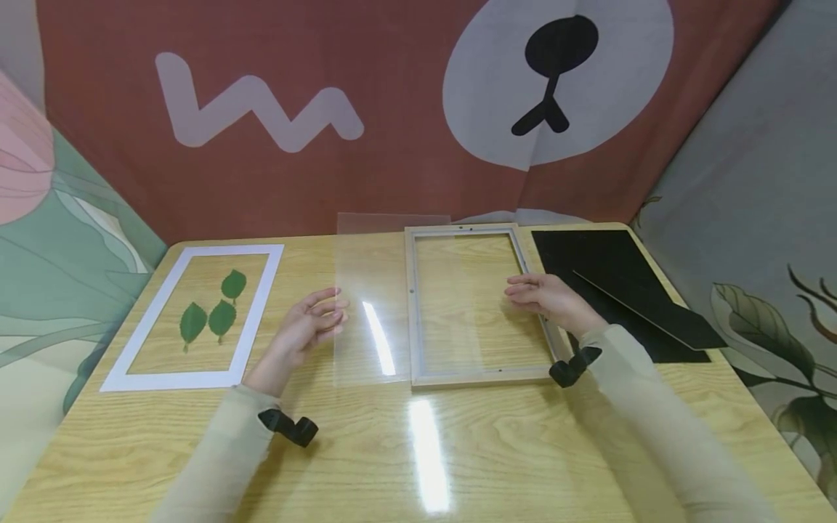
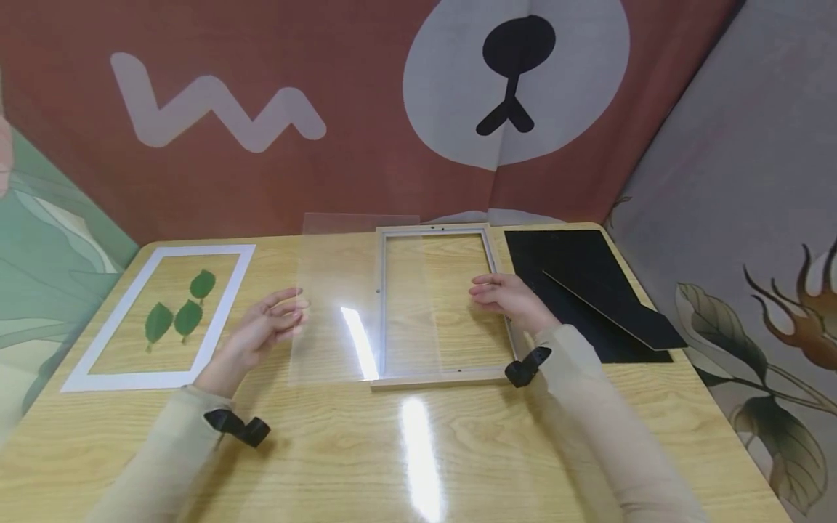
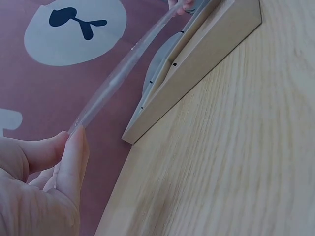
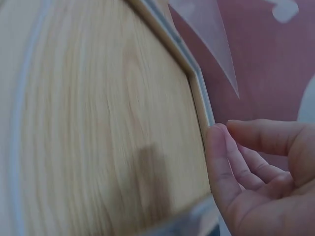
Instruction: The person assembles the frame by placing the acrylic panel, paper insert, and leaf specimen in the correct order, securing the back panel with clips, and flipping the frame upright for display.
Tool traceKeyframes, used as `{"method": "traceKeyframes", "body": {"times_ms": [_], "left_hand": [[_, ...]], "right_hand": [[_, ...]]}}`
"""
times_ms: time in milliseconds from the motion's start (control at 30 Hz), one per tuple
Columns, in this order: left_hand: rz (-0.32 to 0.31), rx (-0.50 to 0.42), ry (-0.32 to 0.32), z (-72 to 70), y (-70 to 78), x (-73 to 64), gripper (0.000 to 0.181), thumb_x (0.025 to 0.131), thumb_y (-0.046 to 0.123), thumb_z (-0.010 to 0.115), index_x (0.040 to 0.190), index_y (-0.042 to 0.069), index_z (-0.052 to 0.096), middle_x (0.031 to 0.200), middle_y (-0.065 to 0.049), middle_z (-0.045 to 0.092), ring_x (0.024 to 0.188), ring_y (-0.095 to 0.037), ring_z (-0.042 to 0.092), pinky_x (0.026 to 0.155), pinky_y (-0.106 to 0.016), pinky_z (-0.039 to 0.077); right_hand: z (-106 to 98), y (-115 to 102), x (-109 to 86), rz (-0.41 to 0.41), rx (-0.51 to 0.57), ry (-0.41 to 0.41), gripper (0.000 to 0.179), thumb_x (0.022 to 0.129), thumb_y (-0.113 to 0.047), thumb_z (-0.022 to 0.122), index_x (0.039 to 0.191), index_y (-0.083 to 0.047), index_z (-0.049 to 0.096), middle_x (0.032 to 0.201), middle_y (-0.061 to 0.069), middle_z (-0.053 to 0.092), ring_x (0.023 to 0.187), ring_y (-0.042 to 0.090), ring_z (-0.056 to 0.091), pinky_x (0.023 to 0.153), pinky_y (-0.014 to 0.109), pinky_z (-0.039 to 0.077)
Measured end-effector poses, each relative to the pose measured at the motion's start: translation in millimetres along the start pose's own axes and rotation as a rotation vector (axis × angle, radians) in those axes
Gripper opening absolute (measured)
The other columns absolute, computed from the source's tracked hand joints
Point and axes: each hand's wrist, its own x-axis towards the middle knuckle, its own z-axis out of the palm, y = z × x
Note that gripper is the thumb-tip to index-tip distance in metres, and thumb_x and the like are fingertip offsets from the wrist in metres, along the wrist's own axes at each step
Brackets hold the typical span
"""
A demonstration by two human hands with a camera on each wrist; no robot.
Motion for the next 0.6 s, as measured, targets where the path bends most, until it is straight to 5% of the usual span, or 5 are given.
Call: {"method": "traceKeyframes", "body": {"times_ms": [300, 600], "left_hand": [[-0.005, -0.005, 0.001, 4.5, -4.1, 5.0, 0.057, 0.097, -0.002, 0.047, 0.149, 0.002, 0.024, 0.11, 0.004, 0.06, 0.086, -0.003, 0.066, 0.078, -0.014, 0.057], [-0.028, -0.038, 0.003, 8.0, -5.2, 6.7, 0.058, 0.097, -0.003, 0.047, 0.15, 0.003, 0.024, 0.108, 0.006, 0.061, 0.087, -0.003, 0.066, 0.076, -0.013, 0.056]], "right_hand": [[-38, 12, -8.5, -0.006, -0.059, 0.135, 0.048, 0.1, -0.008, 0.045, 0.143, 0.007, 0.031, 0.14, 0.028, 0.044, 0.096, -0.006, 0.058, 0.086, 0.01, 0.051], [-44, 28, -5.7, 0.003, -0.171, 0.153, 0.051, 0.097, -0.011, 0.052, 0.141, 0.009, 0.035, 0.136, 0.03, 0.047, 0.092, -0.004, 0.058, 0.084, 0.013, 0.051]]}}
